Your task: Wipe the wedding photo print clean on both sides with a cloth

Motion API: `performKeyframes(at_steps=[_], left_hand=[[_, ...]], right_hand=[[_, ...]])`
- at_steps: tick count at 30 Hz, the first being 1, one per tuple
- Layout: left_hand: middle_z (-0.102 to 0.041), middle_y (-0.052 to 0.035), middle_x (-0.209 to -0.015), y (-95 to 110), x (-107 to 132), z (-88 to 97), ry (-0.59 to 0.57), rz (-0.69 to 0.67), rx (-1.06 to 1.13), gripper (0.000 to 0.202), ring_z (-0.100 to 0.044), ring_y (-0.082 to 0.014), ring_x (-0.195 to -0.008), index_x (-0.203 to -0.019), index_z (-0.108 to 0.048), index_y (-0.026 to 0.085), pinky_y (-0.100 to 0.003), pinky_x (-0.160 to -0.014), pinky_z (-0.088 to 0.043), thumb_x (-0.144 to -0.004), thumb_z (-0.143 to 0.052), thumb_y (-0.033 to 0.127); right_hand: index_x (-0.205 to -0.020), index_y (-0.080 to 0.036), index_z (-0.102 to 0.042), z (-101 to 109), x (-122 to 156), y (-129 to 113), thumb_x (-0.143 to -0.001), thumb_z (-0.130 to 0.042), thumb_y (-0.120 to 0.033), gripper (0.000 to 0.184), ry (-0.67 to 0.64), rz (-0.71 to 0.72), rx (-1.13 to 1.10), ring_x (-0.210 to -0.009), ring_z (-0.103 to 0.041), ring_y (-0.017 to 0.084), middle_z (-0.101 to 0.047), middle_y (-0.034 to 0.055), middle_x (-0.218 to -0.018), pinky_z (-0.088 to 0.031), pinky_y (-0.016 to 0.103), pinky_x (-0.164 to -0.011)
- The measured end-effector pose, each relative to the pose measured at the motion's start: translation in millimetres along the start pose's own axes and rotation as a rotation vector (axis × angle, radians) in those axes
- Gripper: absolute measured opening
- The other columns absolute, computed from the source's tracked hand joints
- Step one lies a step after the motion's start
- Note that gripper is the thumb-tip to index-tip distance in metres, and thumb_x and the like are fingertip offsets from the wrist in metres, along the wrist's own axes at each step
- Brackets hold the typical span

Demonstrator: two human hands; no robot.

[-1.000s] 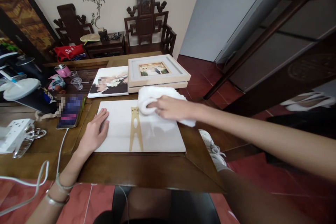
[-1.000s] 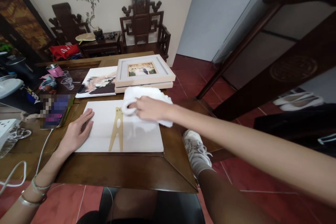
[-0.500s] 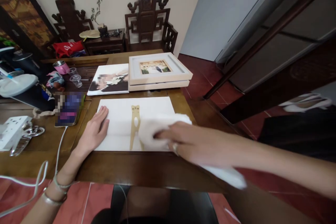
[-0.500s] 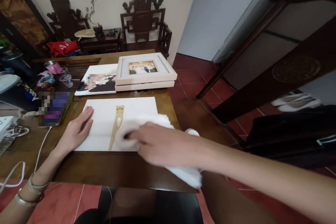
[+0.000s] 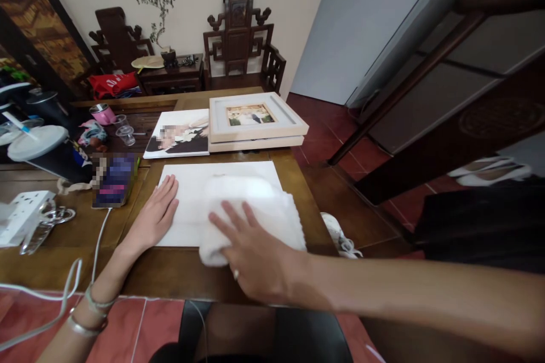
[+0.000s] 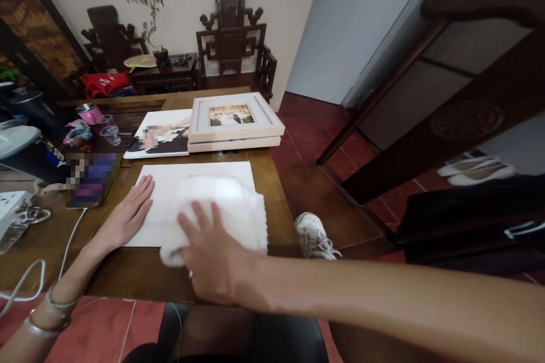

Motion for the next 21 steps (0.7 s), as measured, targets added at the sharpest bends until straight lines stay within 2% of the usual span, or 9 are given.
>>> performKeyframes(at_steps=[2, 4, 5, 7, 10, 14, 16, 18, 21], left_hand=[[-0.028, -0.0144, -0.158, 1.4, -0.3, 0.2, 0.007, 0.002, 0.007, 0.057, -0.021, -0.0252, -0.147, -0.148, -0.036, 0.012, -0.051, -0.119, -0.019, -0.1, -0.029, 0.043], [-0.03, -0.0152, -0.157, 3.0, -0.6, 1.1, 0.019, 0.003, 0.012, 0.056, -0.023, -0.0251, -0.147, -0.146, -0.038, 0.011, -0.051, -0.119, -0.019, -0.1, -0.029, 0.042], [-0.031, -0.0153, -0.156, 3.7, -0.8, 1.7, 0.028, 0.003, 0.011, 0.056, -0.024, -0.0249, -0.146, -0.146, -0.04, 0.011, -0.05, -0.119, -0.019, -0.1, -0.029, 0.042], [-0.034, -0.015, -0.155, 4.8, -1.0, 3.1, 0.049, 0.0, 0.009, 0.055, -0.028, -0.0242, -0.145, -0.144, -0.042, 0.012, -0.049, -0.119, -0.02, -0.1, -0.029, 0.042], [-0.036, -0.0157, -0.154, 5.5, -1.0, 4.4, 0.055, -0.005, 0.02, 0.056, -0.029, -0.0235, -0.145, -0.143, -0.044, 0.01, -0.047, -0.119, -0.021, -0.1, -0.03, 0.042], [-0.035, -0.016, -0.154, 5.1, -0.5, 5.1, 0.048, -0.005, 0.058, 0.056, -0.027, -0.0231, -0.146, -0.143, -0.043, 0.009, -0.047, -0.12, -0.019, -0.099, -0.031, 0.042], [-0.034, -0.0155, -0.155, 4.5, -0.3, 5.1, 0.053, -0.002, 0.07, 0.055, -0.027, -0.023, -0.146, -0.144, -0.043, 0.009, -0.047, -0.12, -0.019, -0.099, -0.032, 0.041], [-0.034, -0.0144, -0.155, 3.7, -0.3, 4.7, 0.055, 0.002, 0.078, 0.054, -0.027, -0.0232, -0.146, -0.144, -0.042, 0.011, -0.049, -0.12, -0.019, -0.099, -0.032, 0.041], [-0.034, -0.0144, -0.155, 3.3, -0.5, 4.2, 0.05, 0.01, 0.087, 0.054, -0.026, -0.0236, -0.146, -0.145, -0.042, 0.012, -0.049, -0.119, -0.019, -0.099, -0.032, 0.04]], right_hand=[[-0.118, -0.015, -0.069, 8.6, 12.6, -14.9, -0.08, -0.057, -0.023, 0.04, -0.022, 0.106, -0.065, -0.142, -0.022, 0.047, -0.039, 0.0184, -0.152, -0.02, 0.07, -0.109], [-0.102, -0.014, -0.073, 21.1, 15.2, -17.4, -0.079, -0.053, -0.019, 0.031, -0.033, 0.154, -0.131, -0.13, -0.046, 0.04, -0.062, 0.0171, -0.129, -0.034, 0.061, -0.105], [-0.095, -0.015, -0.074, 27.7, 12.2, -13.6, -0.079, -0.051, -0.017, 0.028, -0.041, 0.147, -0.162, -0.118, -0.057, 0.036, -0.07, 0.0155, -0.115, -0.042, 0.055, -0.1], [-0.089, -0.015, -0.072, 40.3, -0.9, 1.1, -0.079, -0.046, -0.013, 0.027, -0.023, 0.106, -0.201, -0.097, -0.066, 0.029, -0.073, 0.0131, -0.096, -0.05, 0.044, -0.088], [-0.097, -0.014, -0.069, 53.5, -30.6, 28.5, -0.081, -0.041, -0.01, 0.033, 0.073, 0.06, -0.168, -0.095, -0.066, 0.027, -0.071, 0.0154, -0.097, -0.05, 0.041, -0.083], [-0.109, -0.009, -0.067, 44.7, -67.9, 48.1, -0.084, -0.042, -0.01, 0.036, 0.165, -0.006, 0.009, -0.12, -0.053, 0.038, -0.065, 0.0227, -0.118, -0.041, 0.056, -0.096], [-0.119, -0.005, -0.064, 30.1, -76.5, 45.2, -0.085, -0.044, -0.013, 0.039, 0.256, -0.043, 0.155, -0.132, -0.04, 0.046, -0.049, 0.0278, -0.14, -0.031, 0.067, -0.102], [-0.122, -0.004, -0.063, 12.9, -74.4, 31.9, -0.087, -0.044, -0.014, 0.041, 0.336, -0.005, 0.267, -0.136, -0.032, 0.05, -0.036, 0.0302, -0.149, -0.023, 0.072, -0.103], [-0.117, -0.008, -0.068, -4.6, -53.6, 0.7, -0.088, -0.046, -0.017, 0.037, 0.35, 0.124, 0.276, -0.134, -0.035, 0.05, -0.039, 0.0296, -0.147, -0.023, 0.073, -0.103]])
Point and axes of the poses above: each hand's wrist, its own x-axis away from the middle knuckle, its own z-axis out of the back of the hand, y = z × x, the point moved 3 cm from there along -x, towards the middle knuckle
